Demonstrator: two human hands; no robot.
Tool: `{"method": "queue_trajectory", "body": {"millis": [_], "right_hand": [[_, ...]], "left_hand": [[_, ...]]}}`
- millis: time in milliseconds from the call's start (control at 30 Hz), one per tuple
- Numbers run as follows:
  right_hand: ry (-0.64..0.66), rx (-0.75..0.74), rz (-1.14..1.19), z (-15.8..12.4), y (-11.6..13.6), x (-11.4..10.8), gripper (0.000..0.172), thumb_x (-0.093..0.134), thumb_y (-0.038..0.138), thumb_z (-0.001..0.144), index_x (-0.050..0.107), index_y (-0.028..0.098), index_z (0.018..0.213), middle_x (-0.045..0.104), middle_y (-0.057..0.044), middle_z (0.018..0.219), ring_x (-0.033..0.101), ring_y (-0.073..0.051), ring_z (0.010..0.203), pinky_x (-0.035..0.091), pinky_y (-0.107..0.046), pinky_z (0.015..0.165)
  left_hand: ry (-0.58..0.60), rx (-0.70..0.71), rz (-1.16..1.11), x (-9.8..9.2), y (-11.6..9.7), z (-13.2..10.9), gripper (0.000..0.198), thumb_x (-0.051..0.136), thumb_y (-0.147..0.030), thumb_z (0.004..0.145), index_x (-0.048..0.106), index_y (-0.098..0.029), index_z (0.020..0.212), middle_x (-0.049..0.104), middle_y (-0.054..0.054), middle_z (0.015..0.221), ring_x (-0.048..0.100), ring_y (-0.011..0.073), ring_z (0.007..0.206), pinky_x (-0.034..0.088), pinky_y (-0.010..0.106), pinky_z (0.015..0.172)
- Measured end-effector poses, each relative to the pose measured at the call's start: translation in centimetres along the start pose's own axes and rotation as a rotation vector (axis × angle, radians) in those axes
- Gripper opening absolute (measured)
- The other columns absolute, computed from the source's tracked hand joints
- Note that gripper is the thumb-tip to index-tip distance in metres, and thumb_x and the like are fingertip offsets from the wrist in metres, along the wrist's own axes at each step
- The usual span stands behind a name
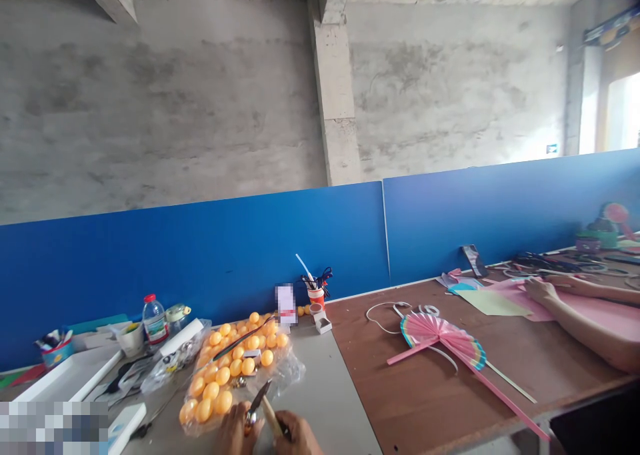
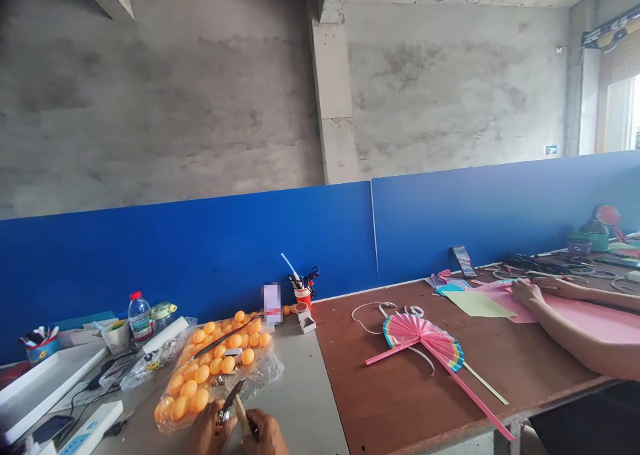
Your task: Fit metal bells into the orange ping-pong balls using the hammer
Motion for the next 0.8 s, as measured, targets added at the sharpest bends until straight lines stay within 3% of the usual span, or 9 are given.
{"method": "queue_trajectory", "body": {"millis": [267,533,667,800], "right_hand": [[0.061,0.019,0.067,-0.7,0.8,-0.5,0.022,0.055,0.028,0.074,0.068,0.015,0.087,0.05,0.002,0.062,0.046,-0.013,0.064,0.039,-0.021,0.059],[0.026,0.012,0.072,-0.8,1.5,-1.0,0.032,0.052,0.022,0.069,0.069,0.014,0.094,0.048,0.002,0.063,0.043,-0.012,0.061,0.038,-0.022,0.058],[0.047,0.023,0.061,-0.7,1.3,-0.9,0.035,0.05,0.019,0.065,0.07,0.014,0.094,0.049,0.002,0.063,0.042,-0.011,0.058,0.035,-0.021,0.053],[0.012,0.1,0.128,-1.2,1.0,-0.6,0.035,0.048,0.018,0.068,0.068,0.015,0.097,0.045,0.004,0.056,0.038,-0.01,0.05,0.029,-0.019,0.045]], "left_hand": [[0.036,0.034,-0.056,0.0,0.2,0.0,0.026,0.052,-0.037,0.076,0.068,-0.021,0.089,0.072,0.007,0.085,0.068,0.0242,0.086,0.052,0.035,0.081],[0.138,0.029,-0.034,0.5,-0.3,0.3,0.03,0.052,-0.039,0.079,0.071,-0.02,0.093,0.075,0.009,0.093,0.069,0.0263,0.092,0.052,0.037,0.085],[0.122,0.03,-0.045,1.3,-0.1,0.0,0.027,0.054,-0.034,0.079,0.07,-0.021,0.097,0.075,0.008,0.098,0.068,0.0268,0.097,0.051,0.038,0.088],[0.056,0.02,-0.165,0.8,-0.2,-0.6,0.03,0.052,-0.033,0.08,0.068,-0.019,0.102,0.074,0.01,0.099,0.069,0.0256,0.094,0.052,0.037,0.086]]}}
Point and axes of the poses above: each hand's wrist, its own z-axis towards the middle knuckle, its own x-axis out of the palm, y = z × x, the point moved 4 cm from there along z, towards the middle knuckle
